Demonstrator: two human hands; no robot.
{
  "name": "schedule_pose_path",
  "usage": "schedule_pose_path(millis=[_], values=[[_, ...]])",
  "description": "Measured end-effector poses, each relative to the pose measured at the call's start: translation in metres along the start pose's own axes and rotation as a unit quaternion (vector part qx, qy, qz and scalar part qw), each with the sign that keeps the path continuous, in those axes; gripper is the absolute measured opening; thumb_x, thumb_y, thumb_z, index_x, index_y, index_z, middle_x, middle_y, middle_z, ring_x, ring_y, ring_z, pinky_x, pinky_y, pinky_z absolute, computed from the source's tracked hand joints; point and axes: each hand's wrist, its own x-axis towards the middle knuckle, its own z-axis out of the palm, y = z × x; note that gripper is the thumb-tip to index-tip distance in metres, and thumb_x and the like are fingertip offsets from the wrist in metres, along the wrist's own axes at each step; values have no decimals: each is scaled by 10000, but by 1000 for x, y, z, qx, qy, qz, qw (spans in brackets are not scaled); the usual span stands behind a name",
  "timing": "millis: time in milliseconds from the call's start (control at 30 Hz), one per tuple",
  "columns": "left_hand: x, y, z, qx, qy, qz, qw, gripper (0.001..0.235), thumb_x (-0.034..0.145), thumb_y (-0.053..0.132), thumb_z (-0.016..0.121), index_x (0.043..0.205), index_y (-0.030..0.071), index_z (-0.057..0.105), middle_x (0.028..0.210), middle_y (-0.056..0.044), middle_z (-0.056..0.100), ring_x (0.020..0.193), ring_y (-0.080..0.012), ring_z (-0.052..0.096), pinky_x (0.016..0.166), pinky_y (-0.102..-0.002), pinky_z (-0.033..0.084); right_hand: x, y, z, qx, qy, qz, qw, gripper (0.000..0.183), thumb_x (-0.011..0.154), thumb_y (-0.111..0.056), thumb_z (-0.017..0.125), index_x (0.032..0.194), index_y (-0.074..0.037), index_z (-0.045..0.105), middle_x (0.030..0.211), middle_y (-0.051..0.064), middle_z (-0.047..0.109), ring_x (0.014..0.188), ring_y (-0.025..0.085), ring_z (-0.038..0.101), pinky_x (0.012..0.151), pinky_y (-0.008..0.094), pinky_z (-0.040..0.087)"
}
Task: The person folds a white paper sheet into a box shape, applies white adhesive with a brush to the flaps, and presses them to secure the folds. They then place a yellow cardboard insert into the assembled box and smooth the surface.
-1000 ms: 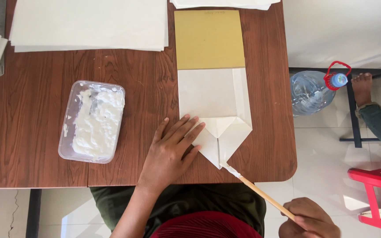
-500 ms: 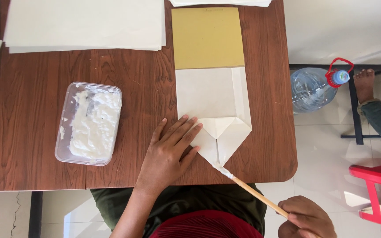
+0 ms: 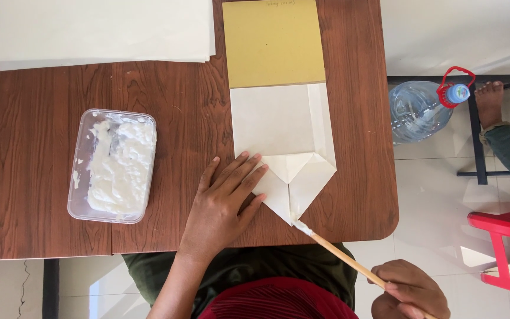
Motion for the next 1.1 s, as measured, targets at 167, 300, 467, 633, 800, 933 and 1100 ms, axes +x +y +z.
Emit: schedule_pose_path(millis=[167,300,467,633,800,933,1100], values=[[0,0,1,3,-2,2,1000,383,1030,242,619,1391,116,607,1486,-69,603,1427,-238,525,1228,-510,278,2,-10,6,12,76,48,996,296,1147,-398,395,1038,-155,525,750,90,569,486,173,574,473,249,544],[-1,-1,1,7,-2,7,1000,340,1031,219,617,1359,131,639,1487,-85,596,1422,-251,528,1216,-517,295,10,-19,13,-43,111,107,987,252,1151,-265,423,1030,-122,593,813,132,615,595,165,677,487,187,551],[-2,-2,2,3,5,10,1000,319,1024,218,634,1324,112,658,1479,-90,600,1416,-261,534,1211,-530,306,-9,-3,12,-22,101,64,993,354,1130,-373,417,988,-106,601,782,115,615,548,173,634,465,221,536],[-1,-2,3,2,7,11,1000,312,1018,217,647,1313,118,664,1482,-78,596,1416,-252,534,1212,-528,308,2,-10,10,-27,61,33,997,308,1144,-338,370,1014,-121,546,708,112,590,491,187,601,446,253,493],[-1,-1,2,2,5,12,1000,298,1040,214,599,1314,111,659,1487,-77,593,1418,-261,534,1210,-525,306,9,-23,31,-134,177,93,971,402,1174,-327,364,947,-18,485,763,88,478,548,239,561,473,312,489],[-3,-2,2,-3,-4,5,1000,320,1039,103,543,1346,108,636,1506,-76,578,1431,-266,520,1217,-530,291,0,-14,15,-53,93,97,990,339,1139,-322,398,956,-117,597,767,55,620,558,134,634,475,196,497],[-4,-3,2,-6,-9,7,1000,420,980,-24,533,1366,114,622,1514,-68,567,1445,-266,504,1215,-555,308,4,-9,24,23,140,15,990,298,1168,-394,385,1043,-160,522,709,87,540,431,175,502,438,275,502]])
